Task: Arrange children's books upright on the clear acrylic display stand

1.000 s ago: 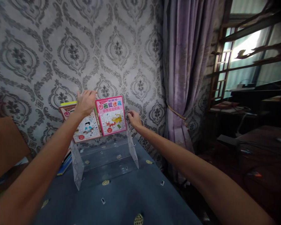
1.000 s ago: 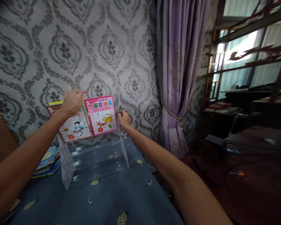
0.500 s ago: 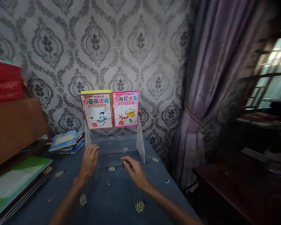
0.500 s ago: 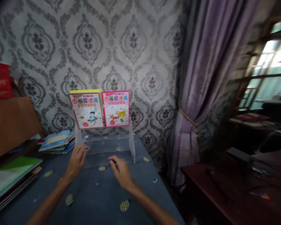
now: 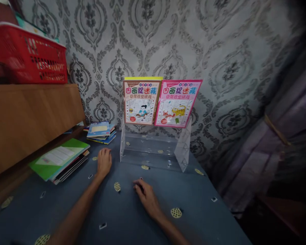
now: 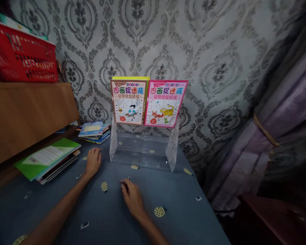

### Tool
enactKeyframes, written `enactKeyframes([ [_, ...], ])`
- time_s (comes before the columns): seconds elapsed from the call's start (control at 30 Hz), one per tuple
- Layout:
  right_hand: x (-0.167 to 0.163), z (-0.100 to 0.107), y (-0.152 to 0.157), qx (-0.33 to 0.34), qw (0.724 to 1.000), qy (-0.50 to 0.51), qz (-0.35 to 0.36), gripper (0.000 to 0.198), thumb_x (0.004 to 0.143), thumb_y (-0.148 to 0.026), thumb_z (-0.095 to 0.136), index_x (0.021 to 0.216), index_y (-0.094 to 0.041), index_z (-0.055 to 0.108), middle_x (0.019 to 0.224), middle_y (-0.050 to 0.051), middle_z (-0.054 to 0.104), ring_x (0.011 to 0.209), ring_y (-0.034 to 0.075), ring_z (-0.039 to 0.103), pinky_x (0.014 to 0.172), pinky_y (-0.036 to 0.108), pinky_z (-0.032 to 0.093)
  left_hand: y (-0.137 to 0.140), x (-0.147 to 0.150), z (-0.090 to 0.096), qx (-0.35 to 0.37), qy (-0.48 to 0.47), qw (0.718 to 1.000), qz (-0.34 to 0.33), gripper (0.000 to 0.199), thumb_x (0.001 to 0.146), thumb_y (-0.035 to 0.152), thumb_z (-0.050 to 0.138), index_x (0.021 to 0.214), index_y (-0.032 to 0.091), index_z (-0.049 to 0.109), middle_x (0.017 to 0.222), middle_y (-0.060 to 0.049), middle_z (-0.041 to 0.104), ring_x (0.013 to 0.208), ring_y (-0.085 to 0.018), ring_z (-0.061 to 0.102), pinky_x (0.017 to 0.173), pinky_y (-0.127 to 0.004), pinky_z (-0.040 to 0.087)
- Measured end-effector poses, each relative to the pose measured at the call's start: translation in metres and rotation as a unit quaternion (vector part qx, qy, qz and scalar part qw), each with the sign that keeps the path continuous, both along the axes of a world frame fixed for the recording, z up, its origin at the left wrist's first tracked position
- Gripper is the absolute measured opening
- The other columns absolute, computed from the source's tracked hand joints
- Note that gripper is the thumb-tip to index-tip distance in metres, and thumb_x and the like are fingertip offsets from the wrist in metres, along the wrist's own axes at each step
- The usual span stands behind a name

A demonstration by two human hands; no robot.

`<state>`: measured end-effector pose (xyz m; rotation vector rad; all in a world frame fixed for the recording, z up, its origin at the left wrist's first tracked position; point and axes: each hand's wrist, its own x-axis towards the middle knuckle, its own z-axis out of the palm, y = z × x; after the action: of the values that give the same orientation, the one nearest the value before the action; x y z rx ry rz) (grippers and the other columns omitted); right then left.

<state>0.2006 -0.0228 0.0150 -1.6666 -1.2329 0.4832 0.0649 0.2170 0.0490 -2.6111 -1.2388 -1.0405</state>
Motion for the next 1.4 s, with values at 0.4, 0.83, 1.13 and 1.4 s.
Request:
enactKeyframes([
  [0.4,0.0,0.005,0.0,-0.016,1.0,0.008,-0.011,0.036,0.095,-0.051,0.047,0.103,-0.026,0.073,0.09,0.008,0.076,0.087,0.028,0.071,0.087,0.042,0.053,0.134,-0.006,0.064,-0.008,0.203,0.976,0.085,0.062,0.085,0.005,0.036,0.146,0.012,0.048,0.148,-0.028,0.052,0.143,-0.044,0.041,0.11,-0.076,0.024],
  [0.83,0.0,0.01,0.001,-0.021,1.0,0.019,0.002,0.041,0.093,-0.053,0.046,0.102,-0.023,0.073,0.086,0.008,0.074,0.081,0.026,0.07,0.078,0.038,0.054,0.131,-0.018,0.089,0.001,0.335,0.942,0.026,0.052,0.086,0.006,0.038,0.136,0.01,0.054,0.123,-0.029,0.066,0.112,-0.039,0.066,0.101,-0.065,0.039],
  [1.13,-0.002,0.018,0.001,-0.015,1.0,0.024,0.012,0.038,0.092,-0.048,0.045,0.1,-0.021,0.072,0.085,0.008,0.074,0.08,0.025,0.07,0.076,0.036,0.053,0.126,-0.053,0.161,-0.005,0.399,0.917,-0.024,0.043,0.091,0.01,0.042,0.128,0.02,0.06,0.12,-0.017,0.072,0.11,-0.03,0.07,0.089,-0.038,0.052],
  [1.4,-0.001,0.015,0.002,0.006,0.999,0.035,0.01,0.04,0.093,-0.05,0.046,0.102,-0.02,0.072,0.092,0.01,0.074,0.086,0.025,0.07,0.079,0.038,0.054,0.035,-0.087,0.165,0.01,0.424,0.906,-0.01,0.041,0.093,0.007,0.041,0.131,0.016,0.055,0.117,-0.018,0.073,0.105,-0.032,0.072,0.082,-0.041,0.055],
])
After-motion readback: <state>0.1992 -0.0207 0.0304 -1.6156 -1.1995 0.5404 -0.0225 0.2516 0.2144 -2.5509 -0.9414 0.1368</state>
